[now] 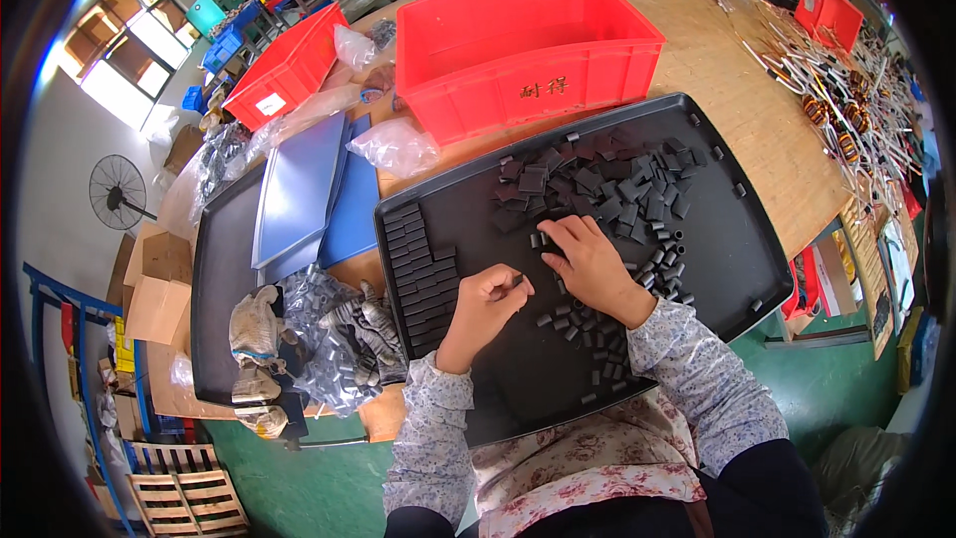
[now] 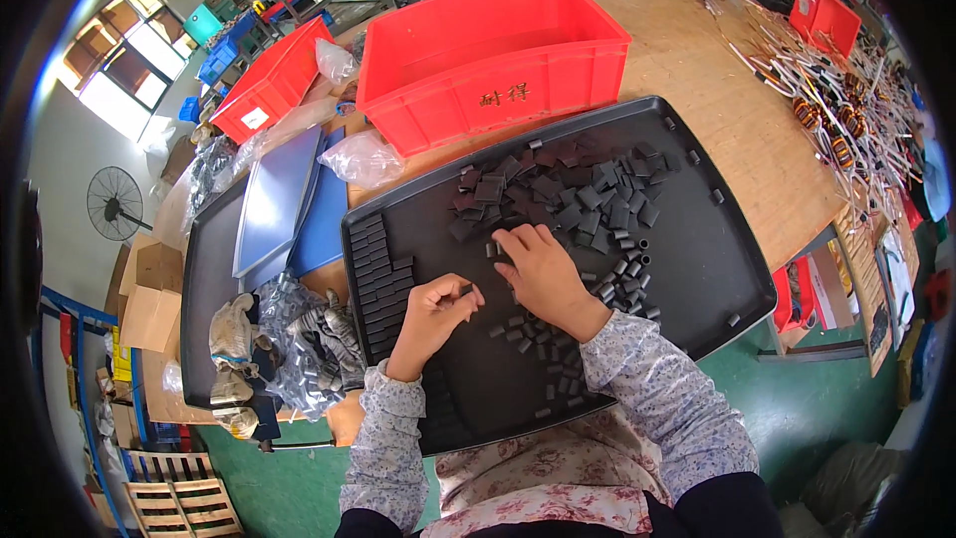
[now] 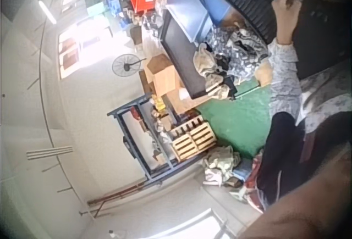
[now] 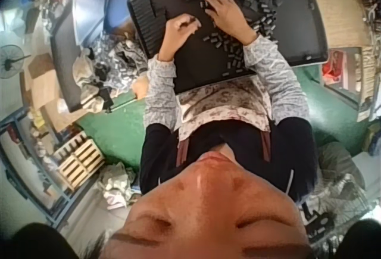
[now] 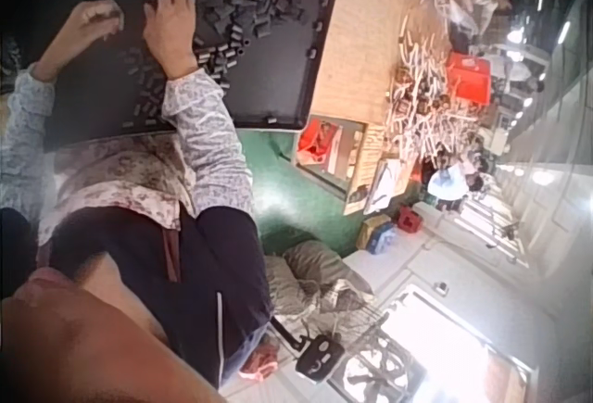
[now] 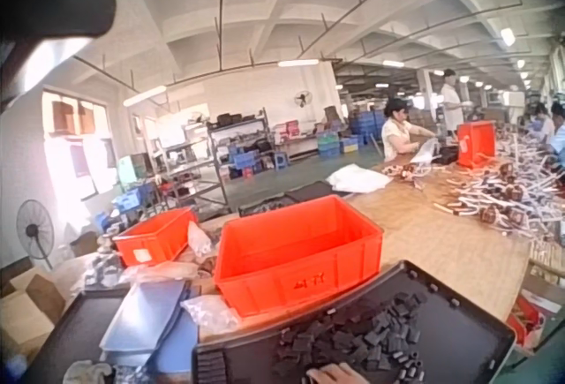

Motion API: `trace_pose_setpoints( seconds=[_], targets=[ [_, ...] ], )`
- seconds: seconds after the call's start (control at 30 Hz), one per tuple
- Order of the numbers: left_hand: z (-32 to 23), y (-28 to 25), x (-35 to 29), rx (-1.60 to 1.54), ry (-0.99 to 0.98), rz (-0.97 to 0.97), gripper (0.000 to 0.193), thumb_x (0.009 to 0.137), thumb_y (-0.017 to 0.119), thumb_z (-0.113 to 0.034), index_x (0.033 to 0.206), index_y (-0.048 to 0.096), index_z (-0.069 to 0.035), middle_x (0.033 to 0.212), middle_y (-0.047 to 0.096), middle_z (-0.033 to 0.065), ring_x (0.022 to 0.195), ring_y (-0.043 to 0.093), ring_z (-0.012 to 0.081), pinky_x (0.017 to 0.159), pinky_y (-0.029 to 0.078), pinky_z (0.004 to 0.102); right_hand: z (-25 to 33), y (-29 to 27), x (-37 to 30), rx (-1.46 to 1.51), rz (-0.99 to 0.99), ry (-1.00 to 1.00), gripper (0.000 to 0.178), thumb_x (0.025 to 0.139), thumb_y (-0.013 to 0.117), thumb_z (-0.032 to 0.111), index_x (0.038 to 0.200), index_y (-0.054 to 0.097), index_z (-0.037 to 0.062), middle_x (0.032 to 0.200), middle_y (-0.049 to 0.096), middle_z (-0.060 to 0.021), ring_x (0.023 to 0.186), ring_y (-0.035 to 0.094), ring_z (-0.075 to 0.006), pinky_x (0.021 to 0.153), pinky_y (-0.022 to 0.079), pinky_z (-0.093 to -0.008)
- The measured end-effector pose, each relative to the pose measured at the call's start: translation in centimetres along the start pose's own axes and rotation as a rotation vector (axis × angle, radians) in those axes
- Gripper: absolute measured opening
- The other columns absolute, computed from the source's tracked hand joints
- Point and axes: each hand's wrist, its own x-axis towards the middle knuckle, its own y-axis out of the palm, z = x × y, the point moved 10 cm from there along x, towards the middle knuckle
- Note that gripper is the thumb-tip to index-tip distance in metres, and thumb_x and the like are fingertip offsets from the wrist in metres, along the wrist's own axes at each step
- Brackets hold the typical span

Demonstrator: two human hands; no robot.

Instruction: The person sits at a workbench and repeatedly picks up small black plastic components from a tray. They insert a smaller cylindrical piece into a larger housing piece and place the assembled unit into a row on the tray. The process is repetitive and involves handling small parts by hand.

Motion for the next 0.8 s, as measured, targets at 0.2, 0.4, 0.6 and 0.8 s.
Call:
trace_pose_setpoints(
  seconds=[0.2,0.4,0.6,0.8],
  targets=[
    [-1.5,0.3,0.3,-0.171,0.086,-0.157,0.015,0.088,0.075,-0.004,0.082,0.061,-0.001,0.09,0.067,0.0038,0.073,0.061,0.0064,0.065,0.05,0.0209,-0.2,1.3,-0.5,0.078,0.154,0.0,0.024,0.078,0.073,0.005,0.097,0.06,0.0067,0.096,0.058,-0.0082,0.092,0.056,-0.0313,0.083,0.048,-0.0407],
    [1.3,0.3,0.2,0.013,-0.043,-0.021,0.015,0.085,0.077,-0.003,0.097,0.069,0.002,0.082,0.068,0.0028,0.07,0.062,0.007,0.065,0.051,0.021,-0.1,1.0,-0.9,0.216,0.24,0.143,0.027,0.073,0.076,0.001,0.091,0.056,0.0058,0.089,0.057,-0.0105,0.086,0.058,-0.033,0.08,0.048,-0.0425],
    [0.4,0.6,0.1,0.038,-0.016,-0.029,0.018,0.083,0.08,-0.005,0.096,0.069,0.002,0.082,0.068,0.0021,0.071,0.062,0.0062,0.064,0.051,0.0214,-0.7,2.0,-1.0,0.786,0.209,0.338,0.023,0.082,0.072,-0.003,0.092,0.054,0.0046,0.09,0.06,-0.0057,0.085,0.064,-0.0169,0.076,0.051,-0.0315],
    [0.4,0.7,0.0,-0.005,0.016,-0.019,0.017,0.083,0.079,-0.004,0.095,0.068,0.001,0.086,0.068,0.0015,0.073,0.062,0.0057,0.066,0.051,0.0214,-0.8,3.2,-1.3,1.164,0.18,0.423,0.018,0.088,0.072,0.0,0.094,0.055,0.0044,0.094,0.061,-0.0007,0.085,0.061,-0.0076,0.076,0.052,-0.0278]
  ],
)
